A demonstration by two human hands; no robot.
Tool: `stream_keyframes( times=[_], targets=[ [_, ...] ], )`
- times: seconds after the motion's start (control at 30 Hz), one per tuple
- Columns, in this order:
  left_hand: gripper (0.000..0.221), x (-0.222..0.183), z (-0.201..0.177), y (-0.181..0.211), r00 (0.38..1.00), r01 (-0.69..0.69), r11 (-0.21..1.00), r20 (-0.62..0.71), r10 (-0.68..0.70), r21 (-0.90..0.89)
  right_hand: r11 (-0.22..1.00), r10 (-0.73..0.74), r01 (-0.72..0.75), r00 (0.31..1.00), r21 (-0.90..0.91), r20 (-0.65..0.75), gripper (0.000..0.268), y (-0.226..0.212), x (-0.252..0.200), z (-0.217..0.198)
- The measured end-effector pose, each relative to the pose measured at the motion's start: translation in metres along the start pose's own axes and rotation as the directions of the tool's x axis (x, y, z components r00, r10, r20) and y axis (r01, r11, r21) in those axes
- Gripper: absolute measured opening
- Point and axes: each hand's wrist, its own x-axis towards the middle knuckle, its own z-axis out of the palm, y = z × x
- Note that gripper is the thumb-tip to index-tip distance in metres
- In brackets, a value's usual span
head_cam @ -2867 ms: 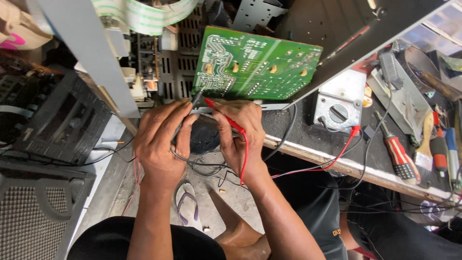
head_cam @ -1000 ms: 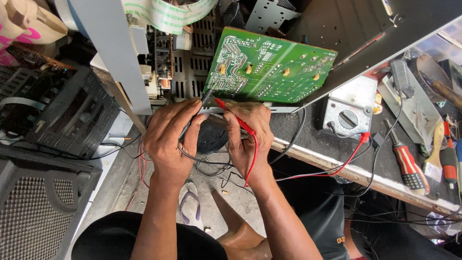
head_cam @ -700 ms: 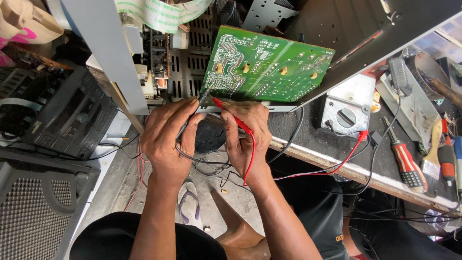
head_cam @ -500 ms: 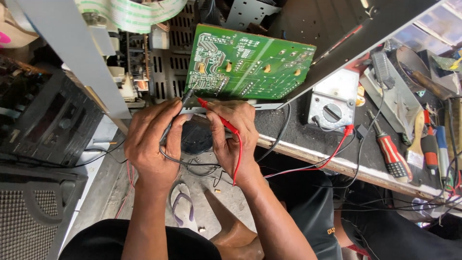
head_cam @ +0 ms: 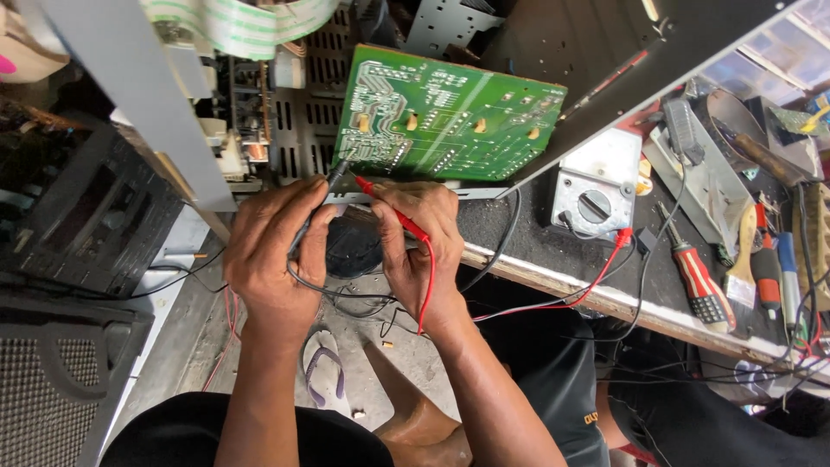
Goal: The person is performing diagnostic tests on a green circuit board inside an electronic device using an analog multimeter.
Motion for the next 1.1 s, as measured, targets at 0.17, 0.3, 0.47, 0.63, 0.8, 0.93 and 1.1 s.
stream_keyframes(
  times=[0.17,0.3,0.47,0.63,0.8,0.93,1.1],
  targets=[
    [0.016,0.0032,0.0000,0.0012,0.999,0.002,1.000,-0.044,-0.003,-0.029,0.999,-0.044,0.044,0.999,-0.016,0.018,0.009,0.0002,0.0009,0.0017],
    [0.021,0.0027,-0.0013,0.0036,0.999,0.028,0.999,-0.037,-0.030,-0.043,0.999,-0.041,0.041,0.999,-0.029,0.018,0.008,-0.0025,0.0012,0.0032],
    [0.020,0.0034,-0.0013,0.0031,0.999,0.028,0.999,-0.042,-0.029,-0.037,0.999,-0.027,0.028,1.000,-0.040,0.013,0.008,-0.0013,-0.0015,0.0039],
    [0.018,0.0043,-0.0021,0.0016,0.999,0.019,0.999,-0.037,-0.021,-0.043,0.998,-0.021,0.022,0.999,-0.053,0.025,0.007,0.0011,-0.0047,0.0031],
    [0.020,0.0052,-0.0032,0.0033,0.999,0.036,0.998,-0.036,-0.038,-0.055,0.999,0.006,-0.005,1.000,-0.046,0.017,0.007,-0.0006,-0.0059,0.0050],
    [0.020,0.0041,-0.0024,0.0018,0.999,0.030,0.998,-0.029,-0.032,-0.055,0.999,0.007,-0.006,1.000,-0.046,0.016,0.007,-0.0008,-0.0060,0.0046],
    [0.021,0.0026,-0.0018,0.0017,0.999,0.032,0.998,-0.033,-0.034,-0.055,0.999,0.005,-0.005,1.000,-0.051,0.011,0.007,0.0002,-0.0073,0.0051]
  ],
)
